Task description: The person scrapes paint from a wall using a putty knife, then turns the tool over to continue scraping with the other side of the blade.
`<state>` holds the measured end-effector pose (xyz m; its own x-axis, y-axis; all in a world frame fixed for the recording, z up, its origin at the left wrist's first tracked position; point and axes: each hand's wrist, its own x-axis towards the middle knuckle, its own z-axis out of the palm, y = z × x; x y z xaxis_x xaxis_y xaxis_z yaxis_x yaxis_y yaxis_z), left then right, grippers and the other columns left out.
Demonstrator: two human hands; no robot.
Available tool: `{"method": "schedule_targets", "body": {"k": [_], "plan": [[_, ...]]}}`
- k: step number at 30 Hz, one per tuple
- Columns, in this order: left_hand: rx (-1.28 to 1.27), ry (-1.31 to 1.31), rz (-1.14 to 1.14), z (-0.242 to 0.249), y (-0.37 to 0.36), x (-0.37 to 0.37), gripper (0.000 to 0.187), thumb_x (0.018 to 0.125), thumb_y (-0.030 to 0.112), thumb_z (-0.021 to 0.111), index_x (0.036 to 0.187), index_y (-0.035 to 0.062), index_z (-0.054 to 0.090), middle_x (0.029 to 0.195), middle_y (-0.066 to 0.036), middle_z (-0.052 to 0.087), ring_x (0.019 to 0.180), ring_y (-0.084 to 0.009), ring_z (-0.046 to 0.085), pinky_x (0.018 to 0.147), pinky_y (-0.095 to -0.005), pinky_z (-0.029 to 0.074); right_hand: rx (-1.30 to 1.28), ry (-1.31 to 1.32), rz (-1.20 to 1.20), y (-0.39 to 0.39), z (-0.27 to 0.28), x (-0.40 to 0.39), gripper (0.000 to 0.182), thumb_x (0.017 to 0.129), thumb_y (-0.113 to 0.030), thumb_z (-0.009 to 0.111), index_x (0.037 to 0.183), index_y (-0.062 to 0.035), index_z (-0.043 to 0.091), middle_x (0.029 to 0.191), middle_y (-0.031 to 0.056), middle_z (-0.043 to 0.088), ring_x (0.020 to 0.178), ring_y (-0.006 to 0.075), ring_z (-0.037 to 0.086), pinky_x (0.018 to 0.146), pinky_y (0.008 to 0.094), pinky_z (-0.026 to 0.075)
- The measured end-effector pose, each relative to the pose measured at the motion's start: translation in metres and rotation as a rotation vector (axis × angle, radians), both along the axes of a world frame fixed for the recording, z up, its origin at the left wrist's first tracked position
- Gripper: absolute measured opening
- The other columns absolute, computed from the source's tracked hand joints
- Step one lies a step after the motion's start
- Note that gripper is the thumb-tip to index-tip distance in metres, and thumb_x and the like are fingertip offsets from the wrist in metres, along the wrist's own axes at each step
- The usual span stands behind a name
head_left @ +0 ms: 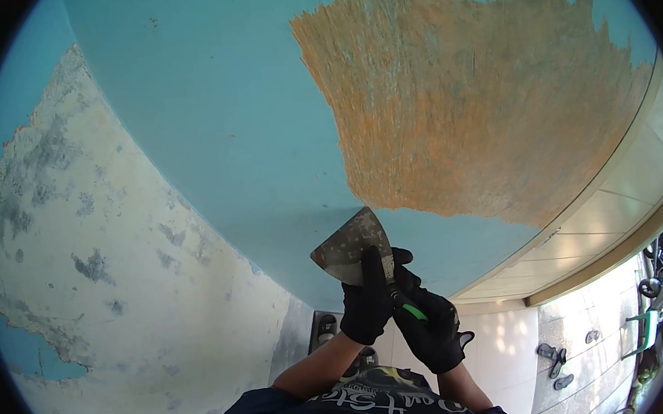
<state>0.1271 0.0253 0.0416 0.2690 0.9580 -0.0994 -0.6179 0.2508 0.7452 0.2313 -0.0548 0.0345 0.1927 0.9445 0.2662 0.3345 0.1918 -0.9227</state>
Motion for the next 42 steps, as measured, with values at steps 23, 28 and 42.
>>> {"method": "schedule_targets", "body": {"k": [23,28,42], "plan": [[0.1,-0.081,-0.043,-0.009,0.012,0.003,0.059,0.106,0.052,0.045,0.105,-0.0046,0.061,0.068,-0.008,0.06,0.063,-0.0208,0.064,0.06,-0.0337,0.053,0.147,-0.107,-0.054,0.008,0.009,0.002,0.03,0.084,-0.008,0.077,0.113,-0.0025,0.073,0.09,0.0183,0.075,0.078,0.0274,0.075,0.068,0.0338,0.055],[0.08,-0.078,-0.06,-0.011,0.009,0.002,0.06,0.105,0.054,0.045,0.106,-0.0045,0.061,0.068,-0.008,0.06,0.064,-0.0206,0.064,0.061,-0.0331,0.053,0.076,-0.142,-0.054,0.003,0.009,0.001,0.03,0.084,-0.009,0.077,0.113,-0.0027,0.073,0.09,0.0175,0.075,0.079,0.0273,0.075,0.068,0.0334,0.055],[0.059,-0.149,-0.069,-0.009,0.008,0.001,0.056,0.106,0.05,0.046,0.105,-0.004,0.061,0.07,-0.007,0.062,0.065,-0.0197,0.065,0.06,-0.032,0.054,-0.001,-0.072,0.014,0.006,0.018,0.006,0.03,0.086,-0.006,0.075,0.115,0.0004,0.071,0.093,0.0142,0.075,0.082,0.0182,0.072,0.072,0.0317,0.055]]}}
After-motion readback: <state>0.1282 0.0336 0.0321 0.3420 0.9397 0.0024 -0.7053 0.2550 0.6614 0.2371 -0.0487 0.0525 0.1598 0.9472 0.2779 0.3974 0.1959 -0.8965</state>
